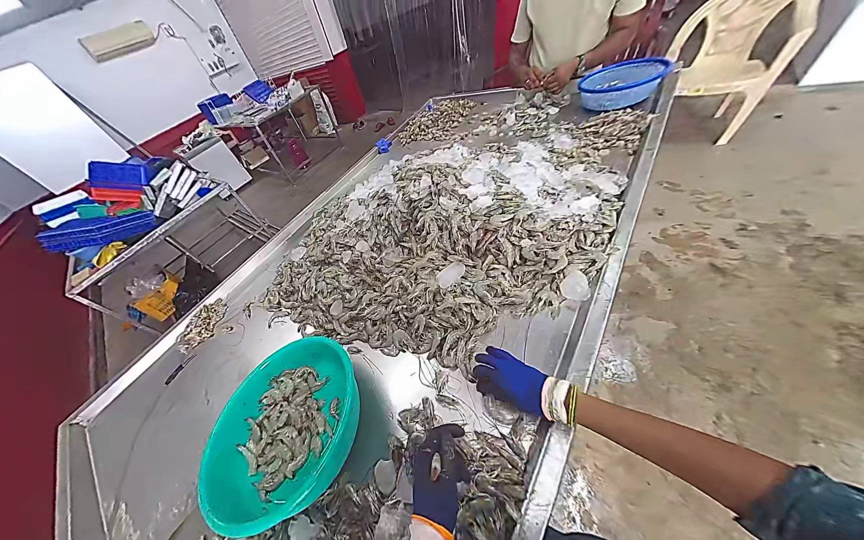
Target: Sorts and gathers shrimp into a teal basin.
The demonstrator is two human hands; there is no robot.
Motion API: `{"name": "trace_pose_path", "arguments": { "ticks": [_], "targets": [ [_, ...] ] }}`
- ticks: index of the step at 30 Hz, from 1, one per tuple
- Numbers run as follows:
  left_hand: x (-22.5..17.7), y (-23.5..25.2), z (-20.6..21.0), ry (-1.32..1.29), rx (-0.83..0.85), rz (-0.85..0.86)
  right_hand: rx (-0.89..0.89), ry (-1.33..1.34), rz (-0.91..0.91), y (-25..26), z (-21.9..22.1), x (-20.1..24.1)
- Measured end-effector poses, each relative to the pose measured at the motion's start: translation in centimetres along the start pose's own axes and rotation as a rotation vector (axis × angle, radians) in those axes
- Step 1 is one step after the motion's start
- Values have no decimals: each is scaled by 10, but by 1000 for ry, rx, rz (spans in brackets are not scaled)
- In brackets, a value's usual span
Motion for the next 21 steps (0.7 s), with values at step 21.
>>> {"name": "trace_pose_path", "arguments": {
  "ticks": [21],
  "targets": [
    [-27,29,28,467,249,-247,-128,416,362,-20,-26,70]
  ]
}}
Point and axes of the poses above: each hand's wrist, its own y-axis towards the middle knuckle, its own z-axis out of the palm, x = y × z, the point moved 2 cm from there along y, towards the middle knuckle, and after that the axes turned 6 degrees about x, right-handed, at the moved point
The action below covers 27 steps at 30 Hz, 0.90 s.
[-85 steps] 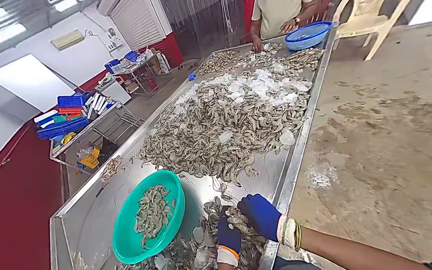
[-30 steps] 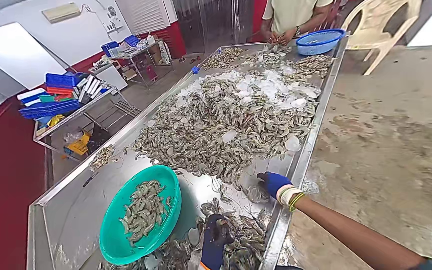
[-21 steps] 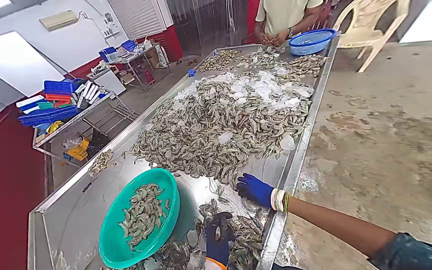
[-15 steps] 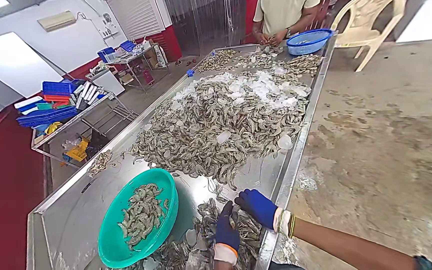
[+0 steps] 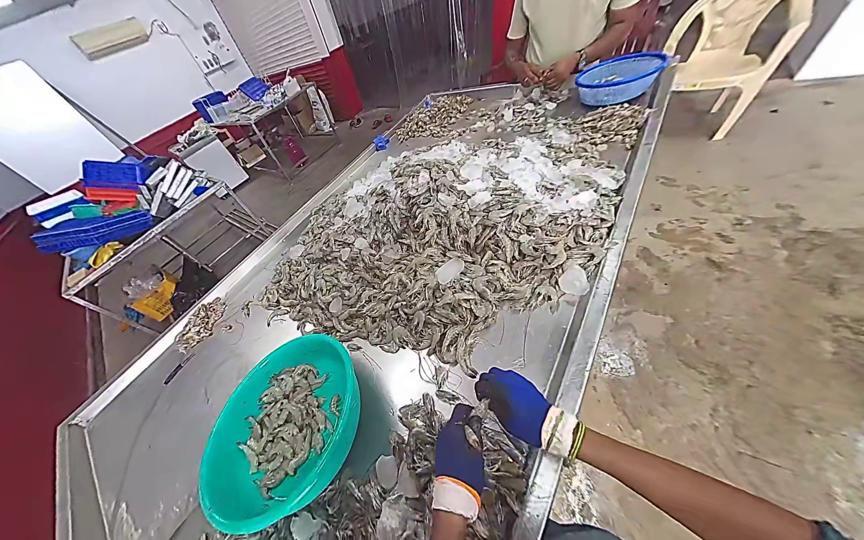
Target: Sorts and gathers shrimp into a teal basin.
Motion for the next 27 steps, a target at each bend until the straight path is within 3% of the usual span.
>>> {"name": "trace_pose_path", "arguments": {
  "ticks": [2,4,6,8,12,16,20,24,27],
  "targets": [
    [6,-5,-5,-36,-30,14,-143,191,108,-2,-4,-17],
    [19,-7,-10,-92,-78,52,-183,98,266,0,-11,-38],
    [28,-10,-15,-134,-96,91,-38,-79,517,1,-5,-42],
    [31,-11,-18,-186,-118,126,97,-53,634,-7,15,-21],
    [39,-12,-20,-228,-192,184,340,103,356,-10,58,29],
    [49,-21,-32,-149,-181,132,17,203,80,-8,21,28],
    [43,-18,-34,-92,-112,130,-10,411,-203,-8,17,35],
    [38,-22,-34,-94,-61,153,-86,614,-107,-13,23,41],
    [46,-25,-38,-149,-105,132,-262,659,-15,-12,7,16]
  ]
}}
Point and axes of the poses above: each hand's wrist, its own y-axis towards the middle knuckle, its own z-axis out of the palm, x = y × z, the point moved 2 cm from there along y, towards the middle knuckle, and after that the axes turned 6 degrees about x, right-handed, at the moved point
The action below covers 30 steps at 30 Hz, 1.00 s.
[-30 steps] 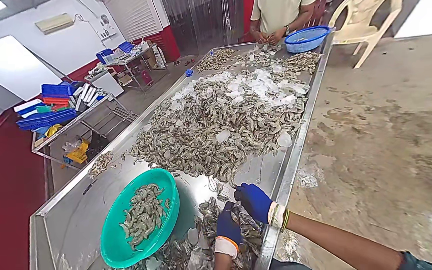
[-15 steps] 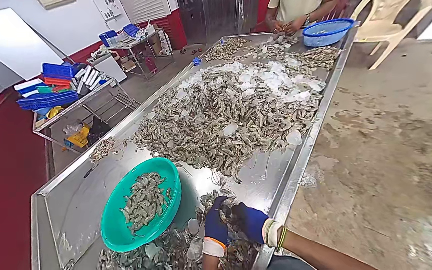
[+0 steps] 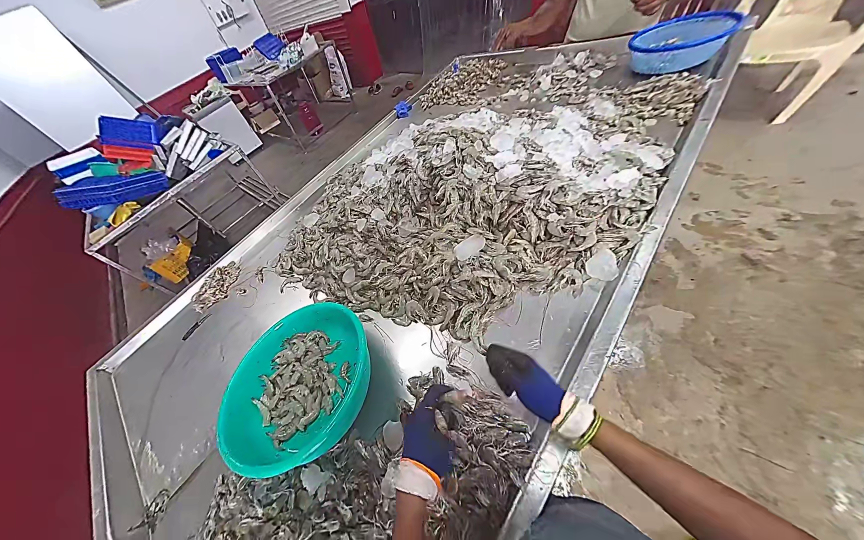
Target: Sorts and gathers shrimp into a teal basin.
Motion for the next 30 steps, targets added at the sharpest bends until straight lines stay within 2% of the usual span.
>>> {"name": "trace_pose_path", "arguments": {
  "ticks": [1,3,5,7,11,14,17,18,20,22,23,25,27,28,30],
  "targets": [
    [5,-2,-4,-29,-32,-2,33,-139,41,3,-18,-4],
    [19,-14,-13,-84,-93,24,338,-513,212,4,-41,-16],
    [32,-24,-19,-159,-166,39,577,-808,396,-1,-29,-27],
    [38,-35,-23,-256,-216,6,608,-884,496,-9,2,-24],
    [52,-68,-35,-355,-398,31,604,-693,616,-20,91,8],
    [61,-94,-56,-335,-565,57,748,-650,543,-25,150,26],
    [76,-118,-78,-296,-676,13,929,-571,240,-20,171,38],
    [83,-127,-84,-266,-721,13,920,-493,110,-11,167,35],
    [94,-145,-90,-220,-767,-11,726,-430,-51,19,138,27],
    [100,-154,-86,-219,-786,-57,436,-513,-49,53,103,9],
    [102,-151,-82,-240,-800,-74,366,-573,-20,66,93,-3],
    [104,-140,-72,-364,-818,-90,391,-572,-106,70,97,-30],
    [101,-129,-64,-530,-809,-46,521,-379,-241,61,103,-28],
    [96,-125,-61,-594,-796,-18,524,-298,-241,61,94,-19],
    [92,-118,-57,-676,-756,16,333,-398,-185,77,49,-9]
  ]
}}
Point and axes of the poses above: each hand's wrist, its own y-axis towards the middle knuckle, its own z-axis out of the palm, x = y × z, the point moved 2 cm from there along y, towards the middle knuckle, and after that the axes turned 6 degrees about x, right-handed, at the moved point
